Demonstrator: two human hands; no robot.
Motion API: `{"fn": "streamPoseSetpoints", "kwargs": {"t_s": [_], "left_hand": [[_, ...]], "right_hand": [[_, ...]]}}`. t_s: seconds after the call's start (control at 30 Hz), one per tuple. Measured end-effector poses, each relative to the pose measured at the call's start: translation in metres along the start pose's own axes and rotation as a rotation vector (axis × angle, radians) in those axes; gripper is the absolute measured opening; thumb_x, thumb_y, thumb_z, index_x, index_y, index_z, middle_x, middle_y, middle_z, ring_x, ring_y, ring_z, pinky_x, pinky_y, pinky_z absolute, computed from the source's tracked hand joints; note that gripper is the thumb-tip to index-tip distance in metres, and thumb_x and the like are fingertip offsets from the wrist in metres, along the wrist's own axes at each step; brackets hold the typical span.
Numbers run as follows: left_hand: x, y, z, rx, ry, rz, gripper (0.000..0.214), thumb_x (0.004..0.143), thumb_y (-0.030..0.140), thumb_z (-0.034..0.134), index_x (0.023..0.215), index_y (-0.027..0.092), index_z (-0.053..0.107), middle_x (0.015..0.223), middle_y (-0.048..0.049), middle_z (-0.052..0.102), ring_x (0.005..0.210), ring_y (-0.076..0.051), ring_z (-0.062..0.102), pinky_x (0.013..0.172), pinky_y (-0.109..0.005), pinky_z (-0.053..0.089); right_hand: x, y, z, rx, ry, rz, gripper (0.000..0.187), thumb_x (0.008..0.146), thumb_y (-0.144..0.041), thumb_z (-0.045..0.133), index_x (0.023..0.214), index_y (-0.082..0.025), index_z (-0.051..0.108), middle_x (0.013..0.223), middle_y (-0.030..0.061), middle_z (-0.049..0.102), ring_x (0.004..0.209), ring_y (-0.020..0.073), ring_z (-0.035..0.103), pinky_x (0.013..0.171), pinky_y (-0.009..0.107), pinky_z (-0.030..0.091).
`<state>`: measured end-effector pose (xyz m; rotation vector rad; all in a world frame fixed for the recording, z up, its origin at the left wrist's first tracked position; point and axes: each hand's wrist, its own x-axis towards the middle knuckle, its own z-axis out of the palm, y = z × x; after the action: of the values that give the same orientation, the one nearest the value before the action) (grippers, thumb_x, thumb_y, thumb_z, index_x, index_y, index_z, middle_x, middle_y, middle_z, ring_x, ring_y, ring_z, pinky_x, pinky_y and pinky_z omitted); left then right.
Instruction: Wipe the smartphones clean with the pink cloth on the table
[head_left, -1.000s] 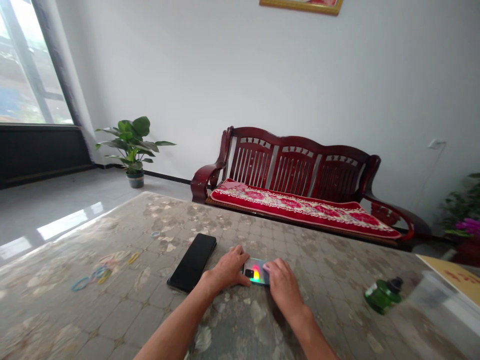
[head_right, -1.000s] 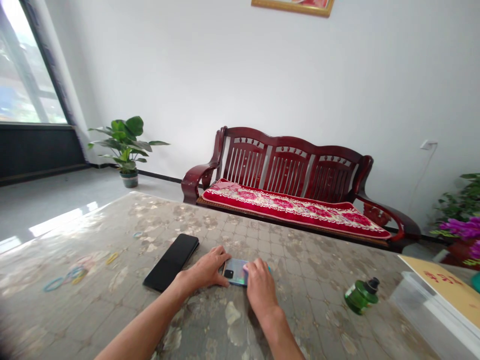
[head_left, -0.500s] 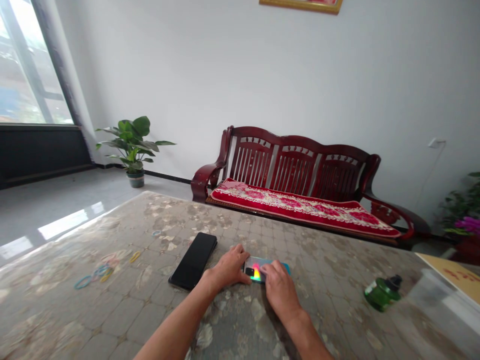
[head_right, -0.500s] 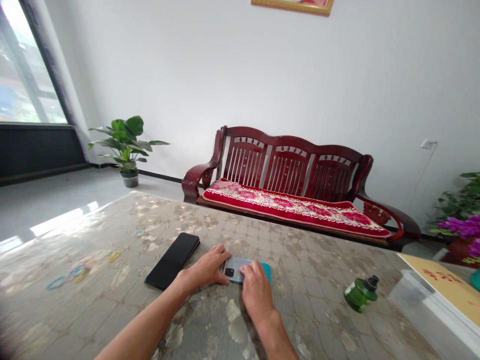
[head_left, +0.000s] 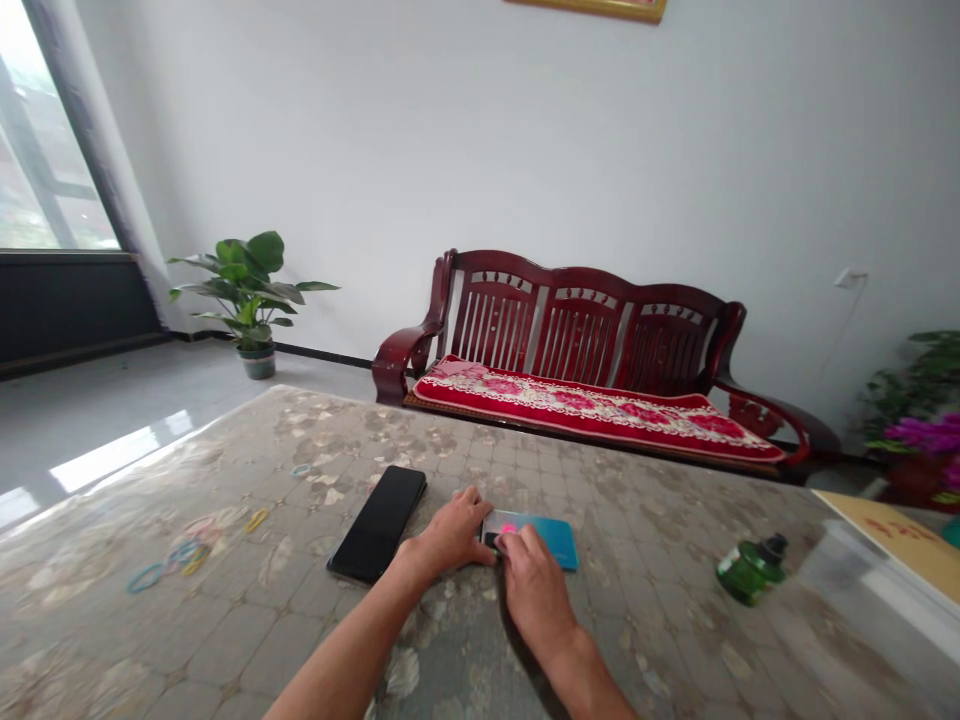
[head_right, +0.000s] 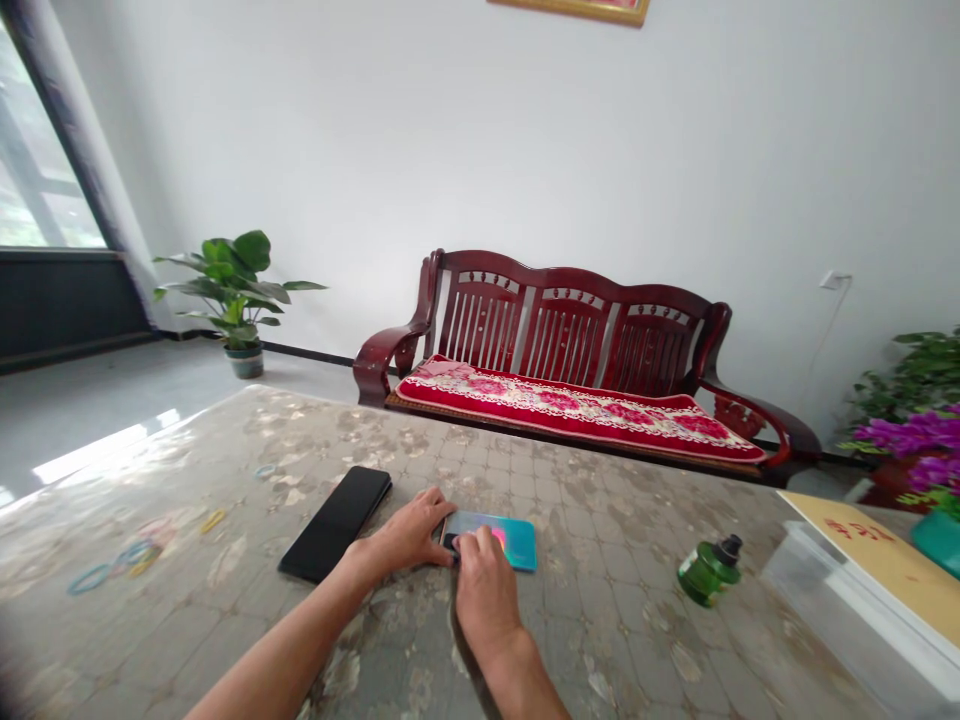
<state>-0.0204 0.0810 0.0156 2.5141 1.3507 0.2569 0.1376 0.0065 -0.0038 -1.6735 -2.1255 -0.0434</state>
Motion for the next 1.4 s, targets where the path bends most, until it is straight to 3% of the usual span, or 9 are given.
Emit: {"fn": "streamPoseSetpoints", "kwargs": {"t_s": [0.1, 0.3, 0.4, 0.57, 0.87, 1.0, 1.17, 1.27, 1.4], "left_hand": [[0.000, 0.001, -0.002, 0.000, -0.007, -0.009, 0.058, 0.066, 0.045, 0.083, 0.114, 0.019, 0.064, 0.113, -0.0094, 0.057, 0.109, -0.028, 0.056, 0.095, -0.033, 0.045], [0.000, 0.003, -0.004, -0.009, -0.032, -0.024, 0.061, 0.064, 0.045, 0.085, 0.115, 0.020, 0.064, 0.115, -0.0092, 0.057, 0.111, -0.029, 0.055, 0.097, -0.033, 0.044], [0.000, 0.003, -0.003, -0.009, -0.023, -0.023, 0.064, 0.064, 0.044, 0.085, 0.118, 0.019, 0.063, 0.115, -0.0099, 0.057, 0.111, -0.029, 0.055, 0.097, -0.033, 0.044], [0.001, 0.001, 0.000, -0.017, -0.006, -0.017, 0.061, 0.064, 0.044, 0.084, 0.116, 0.019, 0.064, 0.114, -0.0095, 0.057, 0.109, -0.029, 0.056, 0.096, -0.033, 0.045], [-0.001, 0.003, -0.003, -0.015, -0.029, -0.038, 0.061, 0.065, 0.045, 0.084, 0.116, 0.020, 0.063, 0.115, -0.0094, 0.057, 0.111, -0.029, 0.055, 0.096, -0.033, 0.045], [0.000, 0.002, -0.002, -0.014, -0.033, -0.037, 0.060, 0.065, 0.044, 0.084, 0.116, 0.020, 0.063, 0.117, -0.0096, 0.057, 0.112, -0.029, 0.055, 0.096, -0.033, 0.045], [0.002, 0.001, 0.002, -0.013, -0.026, -0.037, 0.059, 0.065, 0.044, 0.083, 0.115, 0.021, 0.062, 0.117, -0.0092, 0.057, 0.113, -0.030, 0.055, 0.096, -0.034, 0.045], [0.001, 0.001, 0.001, -0.019, -0.032, -0.040, 0.059, 0.065, 0.045, 0.083, 0.115, 0.022, 0.062, 0.117, -0.0085, 0.057, 0.113, -0.030, 0.055, 0.096, -0.034, 0.044], [0.001, 0.002, -0.001, -0.023, -0.041, -0.056, 0.059, 0.065, 0.044, 0.084, 0.115, 0.023, 0.061, 0.118, -0.0081, 0.056, 0.114, -0.029, 0.054, 0.097, -0.034, 0.044]], "right_hand": [[-0.009, 0.017, -0.006, 0.007, 0.010, 0.009, 0.028, 0.086, -0.007, 0.048, 0.096, -0.023, 0.068, 0.093, 0.0063, 0.063, 0.091, 0.0205, 0.062, 0.077, 0.027, 0.046], [-0.027, 0.074, -0.023, -0.076, 0.059, 0.170, 0.029, 0.087, -0.004, 0.044, 0.088, -0.022, 0.067, 0.089, 0.0048, 0.062, 0.085, 0.0181, 0.062, 0.075, 0.025, 0.044], [-0.025, 0.064, -0.019, -0.106, 0.050, 0.172, 0.027, 0.089, -0.005, 0.046, 0.090, -0.022, 0.067, 0.090, 0.0048, 0.061, 0.083, 0.0175, 0.061, 0.073, 0.024, 0.043], [-0.019, 0.032, -0.006, -0.028, 0.024, 0.029, 0.031, 0.091, -0.004, 0.043, 0.097, -0.023, 0.067, 0.095, 0.0039, 0.062, 0.090, 0.0166, 0.061, 0.078, 0.023, 0.044], [0.003, 0.096, -0.030, -0.234, -0.037, 0.275, 0.027, 0.090, -0.004, 0.046, 0.089, -0.020, 0.067, 0.094, 0.0049, 0.061, 0.089, 0.0166, 0.060, 0.075, 0.023, 0.040], [0.021, 0.073, -0.018, -0.210, -0.055, 0.262, 0.025, 0.096, -0.010, 0.044, 0.091, -0.020, 0.067, 0.096, 0.0057, 0.062, 0.089, 0.0159, 0.060, 0.076, 0.023, 0.040], [0.030, 0.035, 0.001, -0.086, -0.033, 0.110, 0.023, 0.097, -0.013, 0.045, 0.096, -0.021, 0.066, 0.098, 0.0055, 0.062, 0.091, 0.0157, 0.060, 0.078, 0.022, 0.041], [0.027, 0.045, -0.002, -0.052, -0.027, 0.081, 0.025, 0.094, -0.010, 0.046, 0.095, -0.022, 0.067, 0.097, 0.0039, 0.062, 0.090, 0.0153, 0.060, 0.078, 0.022, 0.041], [0.021, 0.073, -0.011, -0.114, 0.009, 0.194, 0.025, 0.093, -0.008, 0.047, 0.092, -0.020, 0.068, 0.094, 0.0053, 0.061, 0.088, 0.0167, 0.060, 0.076, 0.024, 0.041]]}}
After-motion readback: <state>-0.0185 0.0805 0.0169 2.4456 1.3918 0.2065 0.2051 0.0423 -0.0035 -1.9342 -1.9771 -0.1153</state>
